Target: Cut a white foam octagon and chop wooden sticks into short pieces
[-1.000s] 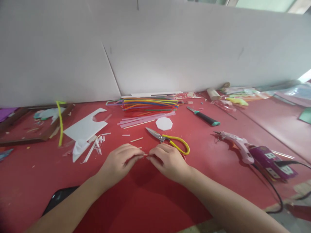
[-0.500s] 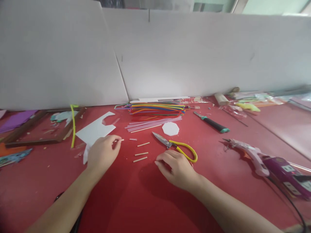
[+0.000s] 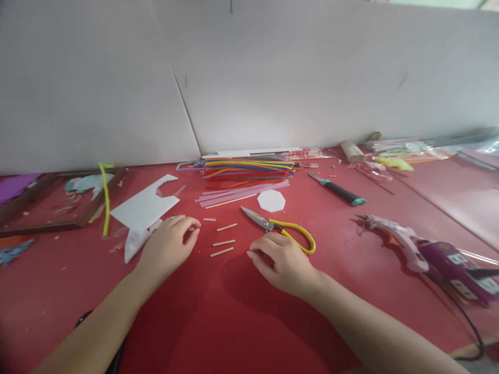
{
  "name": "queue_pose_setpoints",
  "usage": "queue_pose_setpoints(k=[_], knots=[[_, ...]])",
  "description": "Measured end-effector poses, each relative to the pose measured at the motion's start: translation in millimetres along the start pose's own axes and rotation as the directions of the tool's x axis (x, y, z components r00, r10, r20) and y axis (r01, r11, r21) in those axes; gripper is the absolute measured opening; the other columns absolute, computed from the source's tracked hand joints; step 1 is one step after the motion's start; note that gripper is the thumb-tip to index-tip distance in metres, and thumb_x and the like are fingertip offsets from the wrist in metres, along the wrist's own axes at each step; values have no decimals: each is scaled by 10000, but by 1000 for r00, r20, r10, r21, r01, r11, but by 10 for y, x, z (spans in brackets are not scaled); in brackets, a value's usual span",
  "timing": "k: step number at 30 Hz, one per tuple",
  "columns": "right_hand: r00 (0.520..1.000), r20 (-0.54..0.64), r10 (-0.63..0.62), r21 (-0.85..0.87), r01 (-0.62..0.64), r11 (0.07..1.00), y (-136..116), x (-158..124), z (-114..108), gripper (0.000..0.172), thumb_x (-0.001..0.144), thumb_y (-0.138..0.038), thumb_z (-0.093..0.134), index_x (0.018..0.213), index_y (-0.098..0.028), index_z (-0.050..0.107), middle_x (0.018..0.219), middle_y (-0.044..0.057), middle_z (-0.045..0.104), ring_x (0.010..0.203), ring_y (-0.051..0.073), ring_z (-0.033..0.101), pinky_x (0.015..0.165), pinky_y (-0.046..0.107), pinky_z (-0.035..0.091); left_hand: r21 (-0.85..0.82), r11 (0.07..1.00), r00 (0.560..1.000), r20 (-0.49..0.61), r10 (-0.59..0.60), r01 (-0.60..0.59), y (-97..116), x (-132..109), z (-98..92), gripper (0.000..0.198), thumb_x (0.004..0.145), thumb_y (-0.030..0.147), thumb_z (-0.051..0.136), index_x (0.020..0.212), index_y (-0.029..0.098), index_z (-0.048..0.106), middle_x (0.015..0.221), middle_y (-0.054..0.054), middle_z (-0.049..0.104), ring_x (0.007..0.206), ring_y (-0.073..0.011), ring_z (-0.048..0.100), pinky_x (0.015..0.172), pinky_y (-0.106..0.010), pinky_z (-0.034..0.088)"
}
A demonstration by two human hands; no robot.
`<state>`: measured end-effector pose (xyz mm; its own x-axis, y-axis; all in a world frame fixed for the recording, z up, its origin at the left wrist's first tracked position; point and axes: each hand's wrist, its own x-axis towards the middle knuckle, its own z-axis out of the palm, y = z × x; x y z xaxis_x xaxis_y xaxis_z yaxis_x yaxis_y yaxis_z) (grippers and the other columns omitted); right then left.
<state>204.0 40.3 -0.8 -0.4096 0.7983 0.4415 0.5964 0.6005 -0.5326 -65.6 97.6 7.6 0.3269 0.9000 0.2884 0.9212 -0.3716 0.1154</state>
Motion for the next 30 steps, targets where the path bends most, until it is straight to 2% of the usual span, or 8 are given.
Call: queue_pose_setpoints(k=[4,7,10,14,18,20,26,30], knots=[[1000,9,5,-2,-5,1000,2,-15,7,73,909,-198,552,878,-192,618,772,30,663,699,149,604,657,286,476,31,997,998,-25,-64,65,-33,-20,32,213,869,145,473,1033,187,602,990,-99,665,901,-281,624,782,-416,492],[1000,11,-1,-7,1,1000,3,-20,3,69,910,-196,553,881,-195,616,775,28,666,701,148,610,658,281,473,13,990,974,-179,-136,140,-53,-3,49,376,845,108,480,1219,125,508,1157,-176,592,1061,-327,581,878,-462,482],[1000,5,-4,1,4,1000,4,-21,-11,64,906,-183,554,883,-196,613,772,27,663,699,147,608,655,276,471,-174,979,940,-302,-159,110,-46,32,53,433,813,68,486,1241,138,482,1167,-154,568,1003,-262,599,887,-406,502],[1000,7,-7,9,7,1000,15,-29,-32,69,904,-175,551,881,-200,611,749,22,651,671,146,592,630,274,464,-351,936,921,-371,-117,-23,31,41,53,314,845,74,470,1140,165,526,1070,-100,605,806,-175,612,751,-325,534],[1000,15,-16,4,16,1000,34,-46,-42,66,904,-176,553,882,-198,612,746,18,648,664,143,591,626,275,462,-166,941,929,-280,243,-296,231,-24,81,219,875,110,486,1055,180,588,969,-66,680,873,-227,627,788,-378,513],[1000,18,-16,4,16,1000,38,-54,-43,64,905,-180,555,884,-197,612,750,18,650,669,143,594,630,277,463,-147,921,917,-239,320,-359,349,-66,103,223,878,127,500,1071,177,598,954,-57,699,851,-230,627,767,-374,509],[1000,27,-10,-4,10,1000,24,-44,-40,70,907,-182,550,875,-204,608,771,23,653,714,159,598,666,297,483,-257,918,941,-231,246,-303,559,-175,138,194,900,144,479,1060,158,588,923,-68,696,822,-221,613,743,-368,495],[997,45,68,-160,-60,985,47,-37,-53,120,890,-214,573,1002,-198,614,986,73,664,923,220,607,839,380,500,-290,929,961,-215,173,-232,591,-199,115,173,912,160,479,1052,158,579,876,-66,685,797,-220,605,722,-370,491]])
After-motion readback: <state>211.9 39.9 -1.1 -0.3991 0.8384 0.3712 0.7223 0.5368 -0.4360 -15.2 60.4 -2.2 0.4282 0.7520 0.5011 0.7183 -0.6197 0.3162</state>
